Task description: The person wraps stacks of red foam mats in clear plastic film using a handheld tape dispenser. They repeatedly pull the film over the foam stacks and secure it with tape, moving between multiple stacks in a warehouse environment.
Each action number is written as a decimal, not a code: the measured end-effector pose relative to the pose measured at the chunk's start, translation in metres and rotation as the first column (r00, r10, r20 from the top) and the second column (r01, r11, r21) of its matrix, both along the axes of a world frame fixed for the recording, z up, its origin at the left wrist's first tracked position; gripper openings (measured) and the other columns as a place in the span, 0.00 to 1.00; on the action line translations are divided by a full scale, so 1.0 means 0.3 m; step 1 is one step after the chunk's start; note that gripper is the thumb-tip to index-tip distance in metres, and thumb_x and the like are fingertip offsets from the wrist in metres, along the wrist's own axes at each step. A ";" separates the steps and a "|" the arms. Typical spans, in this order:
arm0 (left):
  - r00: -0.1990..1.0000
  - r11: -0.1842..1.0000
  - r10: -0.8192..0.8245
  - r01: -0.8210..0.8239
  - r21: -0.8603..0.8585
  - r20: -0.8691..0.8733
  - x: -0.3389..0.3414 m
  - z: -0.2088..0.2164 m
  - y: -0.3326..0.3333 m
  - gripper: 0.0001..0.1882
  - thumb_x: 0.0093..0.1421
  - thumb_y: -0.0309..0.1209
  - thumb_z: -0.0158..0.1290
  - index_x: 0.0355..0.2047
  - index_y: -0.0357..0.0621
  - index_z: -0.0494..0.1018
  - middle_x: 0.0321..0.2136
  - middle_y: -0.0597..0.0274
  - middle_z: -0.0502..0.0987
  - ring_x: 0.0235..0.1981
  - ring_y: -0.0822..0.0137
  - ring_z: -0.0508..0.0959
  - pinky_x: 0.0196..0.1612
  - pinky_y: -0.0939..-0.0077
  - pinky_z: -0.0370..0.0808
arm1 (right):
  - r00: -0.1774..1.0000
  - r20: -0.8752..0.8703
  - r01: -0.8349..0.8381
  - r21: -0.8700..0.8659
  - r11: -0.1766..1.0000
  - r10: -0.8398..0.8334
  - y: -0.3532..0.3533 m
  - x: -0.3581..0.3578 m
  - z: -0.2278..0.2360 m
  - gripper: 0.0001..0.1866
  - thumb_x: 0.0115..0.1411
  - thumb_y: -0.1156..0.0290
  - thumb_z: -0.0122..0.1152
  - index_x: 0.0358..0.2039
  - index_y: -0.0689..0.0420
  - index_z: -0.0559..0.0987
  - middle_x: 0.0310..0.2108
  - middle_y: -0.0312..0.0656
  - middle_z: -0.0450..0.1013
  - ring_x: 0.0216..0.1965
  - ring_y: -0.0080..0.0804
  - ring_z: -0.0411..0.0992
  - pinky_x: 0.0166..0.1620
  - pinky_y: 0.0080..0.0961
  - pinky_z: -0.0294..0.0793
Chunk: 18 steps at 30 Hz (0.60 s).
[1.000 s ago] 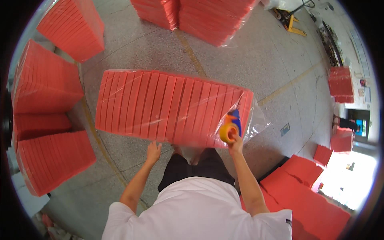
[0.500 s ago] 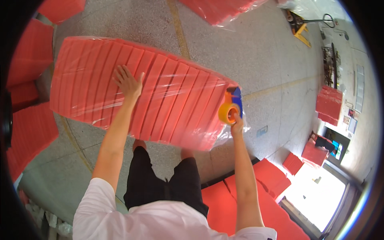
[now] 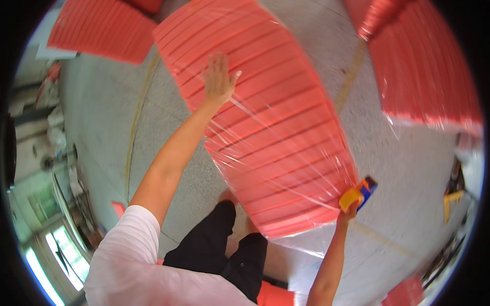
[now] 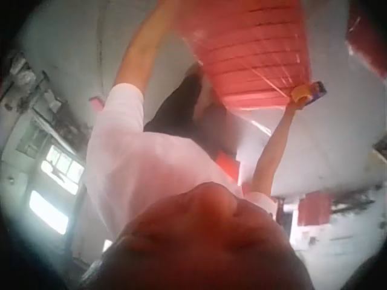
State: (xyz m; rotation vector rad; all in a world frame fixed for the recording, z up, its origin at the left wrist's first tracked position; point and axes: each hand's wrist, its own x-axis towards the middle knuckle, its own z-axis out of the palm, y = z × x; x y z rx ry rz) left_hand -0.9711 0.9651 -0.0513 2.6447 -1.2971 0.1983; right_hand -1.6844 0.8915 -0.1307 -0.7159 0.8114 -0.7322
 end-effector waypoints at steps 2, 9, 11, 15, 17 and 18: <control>0.972 0.972 0.231 -0.232 0.047 0.037 -0.001 -0.072 0.198 0.43 0.65 0.58 0.40 0.69 0.37 0.49 0.70 0.43 0.49 0.71 0.41 0.46 0.67 0.33 0.39 | 0.882 -0.243 0.435 0.098 0.895 -0.403 0.008 0.134 -0.019 0.27 0.68 0.45 0.48 0.59 0.50 0.69 0.48 0.35 0.75 0.45 0.31 0.75 0.46 0.32 0.75; 0.929 0.948 0.318 -0.309 0.078 -0.191 0.028 -0.105 0.215 0.45 0.65 0.59 0.40 0.69 0.37 0.48 0.71 0.42 0.43 0.71 0.41 0.41 0.66 0.29 0.37 | 0.952 -0.291 0.117 0.049 0.992 -0.097 -0.121 0.104 0.000 0.28 0.66 0.49 0.53 0.60 0.50 0.67 0.48 0.36 0.74 0.45 0.31 0.74 0.44 0.31 0.75; 0.911 0.940 0.340 -0.323 0.106 -0.235 -0.074 -0.082 0.223 0.43 0.66 0.58 0.40 0.70 0.38 0.47 0.71 0.41 0.43 0.72 0.41 0.41 0.65 0.28 0.38 | 0.889 -0.419 0.225 0.054 0.973 -0.182 -0.137 0.243 0.080 0.31 0.64 0.39 0.51 0.57 0.48 0.69 0.42 0.33 0.75 0.38 0.26 0.75 0.35 0.26 0.77; 0.902 0.918 0.390 -0.366 0.155 -0.184 -0.372 -0.178 0.356 0.41 0.67 0.55 0.40 0.70 0.41 0.47 0.71 0.42 0.43 0.72 0.42 0.42 0.65 0.28 0.38 | 0.918 -0.360 0.189 0.031 0.982 -0.165 -0.130 0.117 0.015 0.33 0.63 0.41 0.54 0.59 0.51 0.68 0.46 0.35 0.74 0.42 0.29 0.75 0.40 0.28 0.78; 0.907 0.917 0.397 -0.385 0.108 -0.139 -0.376 -0.170 0.343 0.40 0.67 0.54 0.40 0.70 0.41 0.47 0.71 0.42 0.44 0.72 0.42 0.42 0.66 0.29 0.38 | 0.946 -0.233 0.238 0.029 0.971 -0.225 -0.169 -0.002 -0.076 0.37 0.60 0.42 0.58 0.62 0.54 0.66 0.53 0.39 0.72 0.51 0.32 0.73 0.49 0.30 0.78; 0.906 0.911 0.411 -0.403 0.090 -0.098 -0.368 -0.171 0.353 0.40 0.67 0.53 0.40 0.70 0.41 0.47 0.71 0.43 0.44 0.72 0.42 0.42 0.66 0.29 0.38 | 0.987 -0.122 0.112 0.041 0.993 -0.106 -0.192 0.071 -0.082 0.41 0.56 0.43 0.62 0.64 0.54 0.64 0.57 0.42 0.69 0.55 0.36 0.71 0.55 0.33 0.75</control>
